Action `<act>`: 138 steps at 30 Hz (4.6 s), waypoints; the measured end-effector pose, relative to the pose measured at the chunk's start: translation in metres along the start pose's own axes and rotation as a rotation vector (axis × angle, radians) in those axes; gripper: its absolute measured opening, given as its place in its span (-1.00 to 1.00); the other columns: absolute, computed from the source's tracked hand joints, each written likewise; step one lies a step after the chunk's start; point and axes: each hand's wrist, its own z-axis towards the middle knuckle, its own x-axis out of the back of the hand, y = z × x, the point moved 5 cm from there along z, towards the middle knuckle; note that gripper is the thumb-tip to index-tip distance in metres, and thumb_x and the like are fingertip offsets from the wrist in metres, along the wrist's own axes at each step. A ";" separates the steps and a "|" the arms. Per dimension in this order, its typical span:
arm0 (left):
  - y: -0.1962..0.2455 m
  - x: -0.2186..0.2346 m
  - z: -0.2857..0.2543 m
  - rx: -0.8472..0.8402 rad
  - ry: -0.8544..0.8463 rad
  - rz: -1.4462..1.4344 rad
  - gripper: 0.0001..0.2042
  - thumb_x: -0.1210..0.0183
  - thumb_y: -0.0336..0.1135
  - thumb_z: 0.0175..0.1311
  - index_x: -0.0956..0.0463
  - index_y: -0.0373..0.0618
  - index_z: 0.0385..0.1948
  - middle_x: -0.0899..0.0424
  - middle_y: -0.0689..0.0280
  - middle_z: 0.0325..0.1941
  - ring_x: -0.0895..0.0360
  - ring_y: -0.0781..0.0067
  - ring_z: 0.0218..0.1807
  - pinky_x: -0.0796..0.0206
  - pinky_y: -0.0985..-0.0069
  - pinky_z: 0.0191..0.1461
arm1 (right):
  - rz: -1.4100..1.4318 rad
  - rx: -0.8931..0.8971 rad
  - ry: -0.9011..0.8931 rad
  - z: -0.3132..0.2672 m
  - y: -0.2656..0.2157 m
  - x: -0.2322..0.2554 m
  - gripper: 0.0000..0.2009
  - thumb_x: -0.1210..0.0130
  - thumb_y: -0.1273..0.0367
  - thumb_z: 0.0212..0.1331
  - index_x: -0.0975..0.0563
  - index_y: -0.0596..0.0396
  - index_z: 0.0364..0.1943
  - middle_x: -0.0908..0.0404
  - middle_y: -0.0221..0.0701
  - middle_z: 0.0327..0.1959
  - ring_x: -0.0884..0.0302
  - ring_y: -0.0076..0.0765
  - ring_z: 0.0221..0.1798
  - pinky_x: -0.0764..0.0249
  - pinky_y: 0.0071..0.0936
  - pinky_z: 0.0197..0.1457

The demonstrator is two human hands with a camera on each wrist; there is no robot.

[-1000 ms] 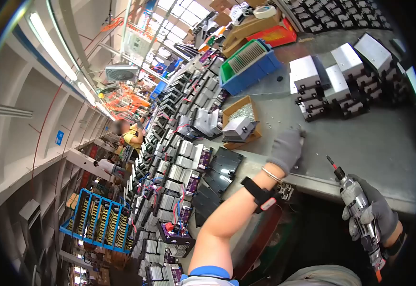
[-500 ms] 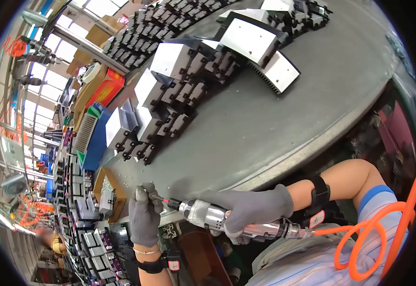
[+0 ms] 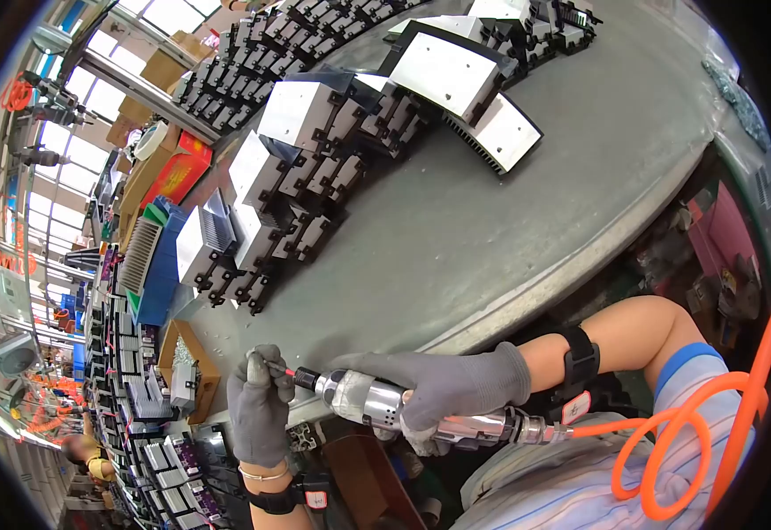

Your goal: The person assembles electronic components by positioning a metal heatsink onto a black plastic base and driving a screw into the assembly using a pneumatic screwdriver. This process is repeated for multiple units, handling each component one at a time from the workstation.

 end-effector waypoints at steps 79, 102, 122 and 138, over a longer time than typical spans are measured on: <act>0.067 0.014 0.050 -0.828 0.342 1.007 -0.74 -0.30 -0.41 0.03 -0.65 -0.09 -0.18 -0.63 0.28 -0.35 -0.59 0.40 -0.31 -0.43 0.49 -0.22 | 0.192 0.147 0.279 -0.002 -0.025 0.016 -0.20 -0.16 0.44 -0.14 -0.08 -0.03 0.32 -0.46 -0.21 -0.11 -0.59 -0.39 -0.40 -0.59 -0.42 -0.35; 0.003 0.024 0.025 -0.060 -0.065 -0.225 -0.76 -0.19 -0.32 0.26 -0.47 -0.24 -0.14 -0.54 0.30 -0.33 -0.46 0.53 -0.33 -0.35 0.57 -0.23 | 0.058 0.064 0.049 0.019 -0.014 -0.006 -0.05 -0.10 0.47 -0.23 0.07 -0.02 0.41 -0.41 -0.28 -0.21 -0.51 -0.46 -0.40 -0.56 -0.51 -0.38; 0.006 0.037 0.036 0.025 -0.309 -0.068 -0.61 -0.32 -0.07 0.11 -0.56 -0.29 -0.30 -0.54 0.28 -0.44 -0.44 0.49 -0.43 -0.29 0.58 -0.33 | 0.050 -0.027 0.000 0.019 -0.014 -0.009 -0.08 -0.05 0.49 -0.28 0.01 0.01 0.39 -0.39 -0.29 -0.23 -0.50 -0.44 -0.43 -0.57 -0.49 -0.41; 0.001 0.025 0.055 0.119 -0.332 0.030 -0.48 -0.25 0.05 0.15 -0.50 -0.32 -0.14 -0.47 0.34 -0.47 -0.36 0.54 -0.47 -0.22 0.60 -0.38 | 0.112 0.023 0.074 0.016 -0.012 -0.008 -0.14 -0.05 0.49 -0.27 -0.08 -0.02 0.34 -0.43 -0.28 -0.24 -0.53 -0.43 -0.49 -0.56 -0.51 -0.44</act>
